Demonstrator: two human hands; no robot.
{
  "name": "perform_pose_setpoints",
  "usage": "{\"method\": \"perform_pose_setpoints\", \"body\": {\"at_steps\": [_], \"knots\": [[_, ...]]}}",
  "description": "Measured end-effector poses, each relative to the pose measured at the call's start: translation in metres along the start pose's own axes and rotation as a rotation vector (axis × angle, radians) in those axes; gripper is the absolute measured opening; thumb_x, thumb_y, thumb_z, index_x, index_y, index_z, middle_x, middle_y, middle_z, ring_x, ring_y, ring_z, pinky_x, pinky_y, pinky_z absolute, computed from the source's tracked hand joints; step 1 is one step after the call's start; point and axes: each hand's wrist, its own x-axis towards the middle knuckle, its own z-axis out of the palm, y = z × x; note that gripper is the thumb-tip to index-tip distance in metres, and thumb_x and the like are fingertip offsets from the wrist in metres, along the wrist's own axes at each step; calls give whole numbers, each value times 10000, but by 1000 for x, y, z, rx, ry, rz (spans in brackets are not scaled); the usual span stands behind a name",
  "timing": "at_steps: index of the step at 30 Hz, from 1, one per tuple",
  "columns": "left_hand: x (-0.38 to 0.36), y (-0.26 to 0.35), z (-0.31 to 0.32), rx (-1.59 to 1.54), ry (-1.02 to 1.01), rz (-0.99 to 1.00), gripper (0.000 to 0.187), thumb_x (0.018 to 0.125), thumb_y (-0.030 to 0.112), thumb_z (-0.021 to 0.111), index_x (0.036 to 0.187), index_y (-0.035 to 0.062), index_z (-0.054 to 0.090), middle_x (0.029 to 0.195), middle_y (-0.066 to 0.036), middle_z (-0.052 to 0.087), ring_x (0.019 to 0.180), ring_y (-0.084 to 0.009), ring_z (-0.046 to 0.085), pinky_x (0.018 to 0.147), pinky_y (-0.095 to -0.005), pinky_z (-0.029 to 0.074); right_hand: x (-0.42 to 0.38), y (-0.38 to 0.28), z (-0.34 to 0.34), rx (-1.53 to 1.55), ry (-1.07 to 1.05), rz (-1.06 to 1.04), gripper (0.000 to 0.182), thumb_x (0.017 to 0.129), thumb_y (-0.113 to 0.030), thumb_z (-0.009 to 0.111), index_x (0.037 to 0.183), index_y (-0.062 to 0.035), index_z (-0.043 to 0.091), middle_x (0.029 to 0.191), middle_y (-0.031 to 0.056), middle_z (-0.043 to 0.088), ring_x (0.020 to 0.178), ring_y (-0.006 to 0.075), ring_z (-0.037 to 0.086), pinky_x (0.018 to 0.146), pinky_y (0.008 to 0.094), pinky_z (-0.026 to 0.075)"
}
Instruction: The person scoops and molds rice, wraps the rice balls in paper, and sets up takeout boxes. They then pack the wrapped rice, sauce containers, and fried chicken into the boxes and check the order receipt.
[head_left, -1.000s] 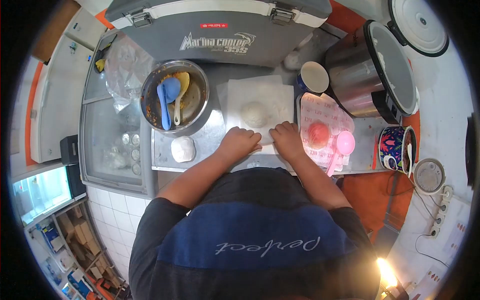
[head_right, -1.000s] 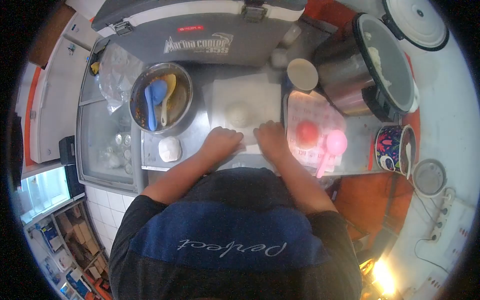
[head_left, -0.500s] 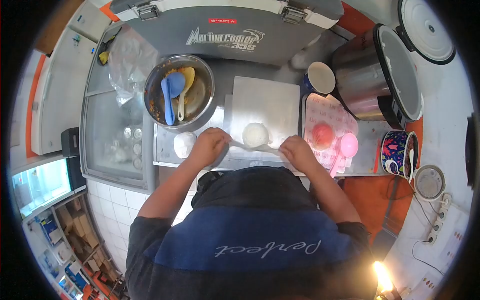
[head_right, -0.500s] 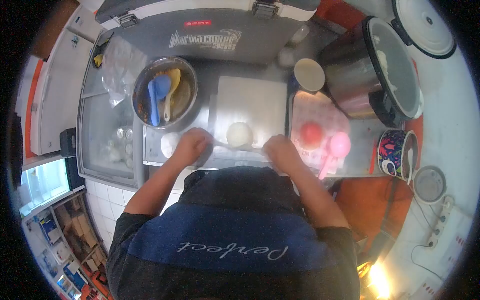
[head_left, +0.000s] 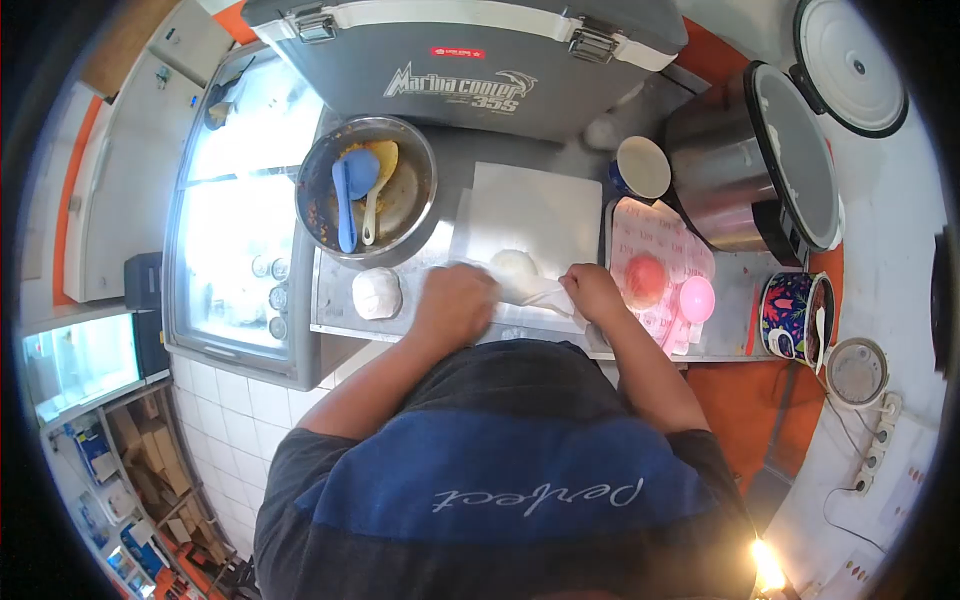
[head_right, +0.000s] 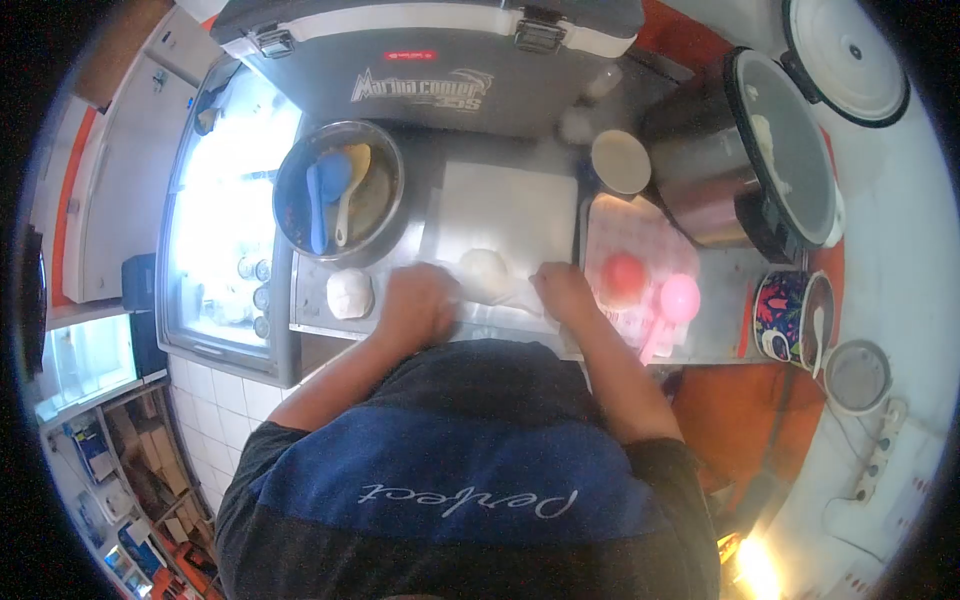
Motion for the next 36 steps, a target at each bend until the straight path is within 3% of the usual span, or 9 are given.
{"method": "perform_pose_setpoints", "body": {"at_steps": [1, 3, 5, 7, 14, 19, 26, 34, 36], "knots": [[-1, -2, 15, -4, 3, -7, 277, 944, 217, 644, 1163, 72, 729, 1277, -155, 728, 1210, -331, 672, 937, -453, 530, 0, 1, 2, -26, -7, -10, 287, 987, -274, 687, 948, 3, 750, 918, 222, 731, 881, 425, 698, 830, 515, 555], [2, -13, 61, 106, 344, 552, 448, 935, 204, 639, 1366, 85, 662, 1474, -96, 625, 1398, -254, 556, 1060, -428, 467, 13, 6, 10, -216, -1, -21, 260, 978, -259, 694, 1007, -7, 751, 936, 202, 736, 938, 413, 697, 864, 514, 558], [7, -18, 71, 159, 331, 519, 461, 941, 202, 631, 1389, 92, 658, 1508, -67, 603, 1427, -234, 532, 1074, -443, 457, 35, -1, 3, -406, 19, -34, 251, 969, -243, 702, 1065, -18, 753, 955, 181, 742, 994, 402, 697, 899, 513, 562], [8, -19, 74, 205, 313, 491, 474, 948, 200, 624, 1411, 99, 654, 1541, -38, 581, 1457, -215, 508, 1088, -457, 448, 58, -32, -14, -400, 367, -232, 348, 919, -210, 759, 1222, -44, 718, 1082, 143, 743, 1138, 380, 665, 988, 503, 547], [4, -11, 82, 172, 326, 420, 582, 866, 224, 706, 1431, 109, 627, 1560, -63, 560, 1463, -250, 512, 1072, -471, 452, 124, -56, -27, -361, 1, 82, 574, 789, -232, 887, 1293, -54, 679, 1207, 153, 713, 1194, 357, 648, 1037, 474, 528], [4, -7, 83, 169, 365, 413, 602, 853, 233, 715, 1433, 98, 624, 1550, -73, 564, 1456, -258, 515, 1059, -476, 455, 128, -24, -24, -244, -26, -123, 519, 775, -104, 809, 1274, -47, 679, 1045, 212, 737, 1043, 382, 700, 938, 451, 559], [6, -7, 81, 122, 331, 394, 520, 898, 204, 665, 1406, 94, 648, 1506, -48, 593, 1432, -232, 522, 1064, -468, 447, 42, -73, -39, -181, -169, -308, 442, 858, -61, 676, 1299, -31, 680, 1122, 227, 730, 1085, 419, 700, 932, 494, 551], [13, -6, 52, -19, 203, 350, 398, 902, 211, 665, 1289, 120, 685, 1347, -37, 645, 1330, -206, 575, 1050, -471, 451, -14, -79, 1, -405, 38, -428, 530, 906, -82, 615, 1435, -43, 619, 960, 124, 665, 938, 321, 661, 861, 468, 532], [18, -6, 22, 135, 607, 292, 358, 888, 206, 674, 1240, 150, 704, 1296, -31, 661, 1294, -206, 596, 1028, -462, 459, -15, -78, 1, -435, 37, -432, 505, 904, -93, 616, 1407, -43, 634, 977, 118, 666, 945, 314, 656, 854, 456, 528]]}}
